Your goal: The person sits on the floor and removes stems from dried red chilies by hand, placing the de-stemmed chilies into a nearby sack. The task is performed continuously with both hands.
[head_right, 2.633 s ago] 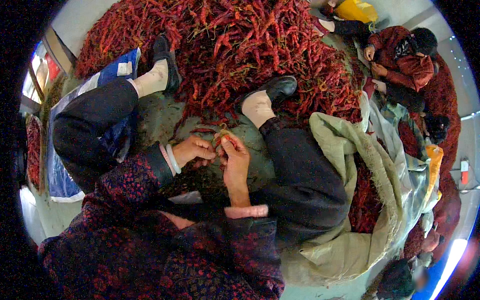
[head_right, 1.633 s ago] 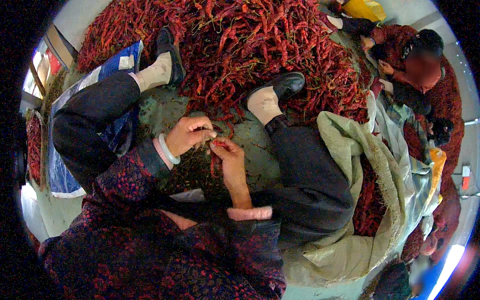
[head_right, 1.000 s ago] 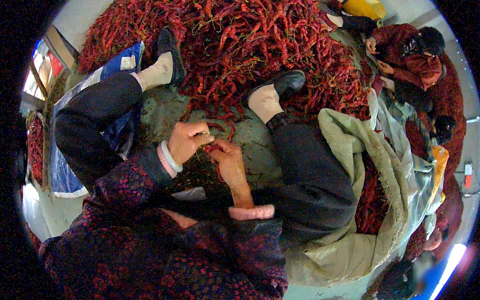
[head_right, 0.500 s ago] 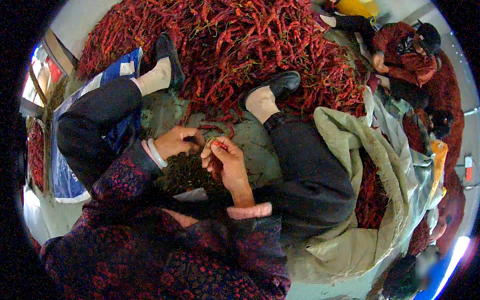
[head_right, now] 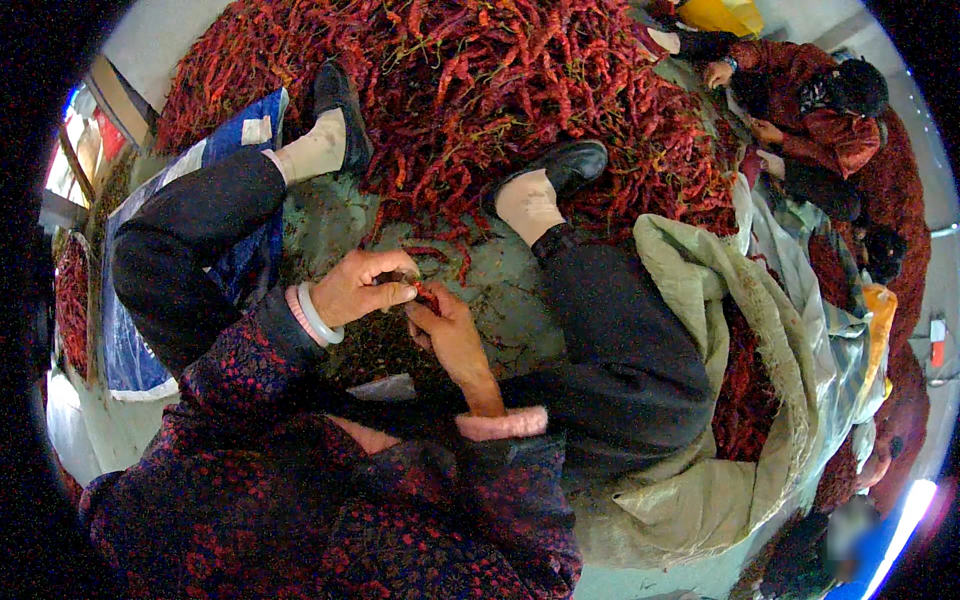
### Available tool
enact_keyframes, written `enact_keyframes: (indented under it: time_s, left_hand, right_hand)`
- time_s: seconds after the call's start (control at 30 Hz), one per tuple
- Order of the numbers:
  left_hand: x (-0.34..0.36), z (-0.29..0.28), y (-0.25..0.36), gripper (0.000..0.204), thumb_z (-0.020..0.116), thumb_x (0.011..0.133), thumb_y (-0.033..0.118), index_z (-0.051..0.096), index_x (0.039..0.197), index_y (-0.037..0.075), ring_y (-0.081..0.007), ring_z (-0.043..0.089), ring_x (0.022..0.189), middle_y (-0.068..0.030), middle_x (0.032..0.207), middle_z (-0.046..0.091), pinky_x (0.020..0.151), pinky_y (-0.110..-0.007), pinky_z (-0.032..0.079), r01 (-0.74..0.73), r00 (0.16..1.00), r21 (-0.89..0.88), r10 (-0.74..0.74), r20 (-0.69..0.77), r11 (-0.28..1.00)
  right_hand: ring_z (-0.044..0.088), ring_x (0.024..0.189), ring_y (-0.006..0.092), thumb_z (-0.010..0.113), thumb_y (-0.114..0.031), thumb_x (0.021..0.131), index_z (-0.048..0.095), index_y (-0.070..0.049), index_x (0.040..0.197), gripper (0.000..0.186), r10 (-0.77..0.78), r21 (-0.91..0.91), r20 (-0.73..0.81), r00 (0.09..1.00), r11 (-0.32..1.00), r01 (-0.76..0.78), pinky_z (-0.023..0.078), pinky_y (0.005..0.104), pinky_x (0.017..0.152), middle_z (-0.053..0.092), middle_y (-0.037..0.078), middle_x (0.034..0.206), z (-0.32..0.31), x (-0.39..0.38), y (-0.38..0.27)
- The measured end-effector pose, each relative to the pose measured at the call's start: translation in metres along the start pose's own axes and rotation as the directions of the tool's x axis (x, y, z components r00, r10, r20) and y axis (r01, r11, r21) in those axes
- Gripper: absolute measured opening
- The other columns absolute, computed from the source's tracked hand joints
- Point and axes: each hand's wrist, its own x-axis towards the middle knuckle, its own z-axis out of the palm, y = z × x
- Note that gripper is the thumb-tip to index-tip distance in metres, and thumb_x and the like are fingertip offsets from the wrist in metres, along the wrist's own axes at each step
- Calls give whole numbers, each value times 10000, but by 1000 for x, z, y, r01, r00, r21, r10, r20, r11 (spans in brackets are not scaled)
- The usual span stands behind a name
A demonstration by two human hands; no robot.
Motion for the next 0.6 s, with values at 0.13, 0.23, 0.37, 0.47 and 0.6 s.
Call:
enact_keyframes:
  time_s: [0.13, 0.23, 0.37, 0.47, 0.6]
  left_hand:
    - [1, 2, -1, 165, 615, 764, 151, 523, 784, 16, -91, 471, 619, -41, 672, 500, 560, -239, 396, -129, 991, 1, 129, -40, 992]
    - [0, 1, 1, 120, 607, 756, 102, 523, 763, 17, -88, 478, 614, -32, 664, 506, 555, -235, 398, -268, 961, 121, 274, -30, 956]
    - [-1, 1, 5, 70, 583, 757, 54, 529, 742, 13, -84, 476, 561, -27, 631, 505, 517, -232, 397, -125, 989, 77, 131, -75, 989]
    - [-3, 1, 3, 62, 566, 770, 48, 533, 729, 16, -71, 460, 516, -20, 605, 502, 472, -222, 375, -69, 995, 8, 70, -72, 998]
    - [-4, 6, 1, 83, 553, 788, 64, 536, 716, 27, -56, 424, 470, -1, 577, 483, 422, -206, 326, -20, 999, -218, 12, -39, 976]
  right_hand:
    - [374, 495, 55, 495, -115, 815, 506, -44, 894, 107, 28, -39, 71, 997, 999, -25, 282, 200, 426, 433, -19, 615, -10, 4, 12]
    - [381, 486, 54, 505, -128, 818, 516, -38, 887, 114, 46, -72, 66, 997, 997, -41, 308, 201, 427, 444, -20, 609, -7, 4, 9]
    - [374, 488, 47, 515, -197, 838, 523, -47, 871, 153, 32, -75, 64, 997, 997, -27, 293, 195, 427, 443, -24, 600, -3, -2, -3]
    - [347, 474, 39, 502, -229, 855, 522, -63, 848, 168, 15, 2, 26, 1000, 1000, -15, 241, 182, 409, 423, -31, 580, 2, -8, -13]
    - [318, 456, 31, 488, -238, 871, 517, -68, 826, 179, -42, 86, 40, 998, 996, 38, 214, 174, 396, 428, -29, 577, 0, -8, -9]
